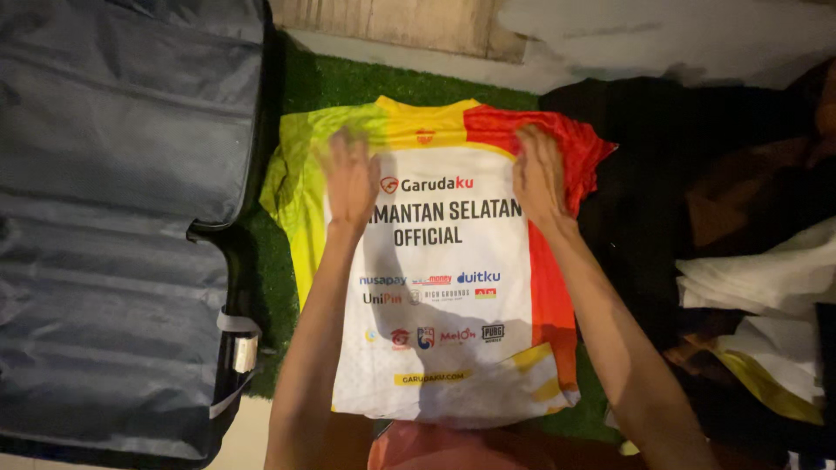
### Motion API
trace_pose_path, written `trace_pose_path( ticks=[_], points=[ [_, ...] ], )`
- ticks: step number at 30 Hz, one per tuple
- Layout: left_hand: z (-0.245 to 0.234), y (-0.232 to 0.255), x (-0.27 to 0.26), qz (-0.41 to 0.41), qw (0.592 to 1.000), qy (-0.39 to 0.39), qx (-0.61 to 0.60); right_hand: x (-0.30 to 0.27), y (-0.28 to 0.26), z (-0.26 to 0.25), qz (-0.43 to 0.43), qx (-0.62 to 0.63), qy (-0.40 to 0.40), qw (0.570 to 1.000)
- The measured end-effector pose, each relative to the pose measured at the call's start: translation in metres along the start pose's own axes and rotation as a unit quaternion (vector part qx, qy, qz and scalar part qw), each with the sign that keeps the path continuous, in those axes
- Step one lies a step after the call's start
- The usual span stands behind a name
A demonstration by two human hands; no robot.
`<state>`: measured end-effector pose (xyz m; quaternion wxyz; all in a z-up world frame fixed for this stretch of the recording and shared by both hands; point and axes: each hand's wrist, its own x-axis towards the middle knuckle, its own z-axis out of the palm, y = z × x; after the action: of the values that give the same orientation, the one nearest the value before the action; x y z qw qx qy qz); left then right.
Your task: The person picks up a multi-colored shirt from a pile, lays it flat on a surface next to a suitcase, and folds it into a small rectangle before placing it inside the suitcase; they then pick up a black shirt, lay it flat, and begin folding it.
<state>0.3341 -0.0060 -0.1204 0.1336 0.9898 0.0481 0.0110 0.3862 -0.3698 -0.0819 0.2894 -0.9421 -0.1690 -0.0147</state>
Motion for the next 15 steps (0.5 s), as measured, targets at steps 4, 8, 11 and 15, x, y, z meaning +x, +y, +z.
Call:
trace_pose_path(
  ticks=[4, 8, 11, 15],
  points=[
    [-0.02, 0.043, 0.02, -0.001, 0.995, -0.102, 0.001, 0.03, -0.018, 0.01, -0.036, -0.017, -0.057, 0.998],
    [-0.054, 0.061, 0.028, -0.056, 0.992, -0.111, 0.006, 0.045, -0.035, 0.01, 0.026, -0.061, -0.106, 0.992],
    [-0.045, 0.061, 0.02, -0.032, 0.998, -0.054, 0.024, 0.04, -0.047, 0.012, 0.001, -0.103, -0.058, 0.993],
    [-0.025, 0.071, -0.037, 0.008, 0.999, 0.042, 0.004, -0.017, -0.077, 0.016, -0.025, 0.017, 0.03, 0.999]
  ],
)
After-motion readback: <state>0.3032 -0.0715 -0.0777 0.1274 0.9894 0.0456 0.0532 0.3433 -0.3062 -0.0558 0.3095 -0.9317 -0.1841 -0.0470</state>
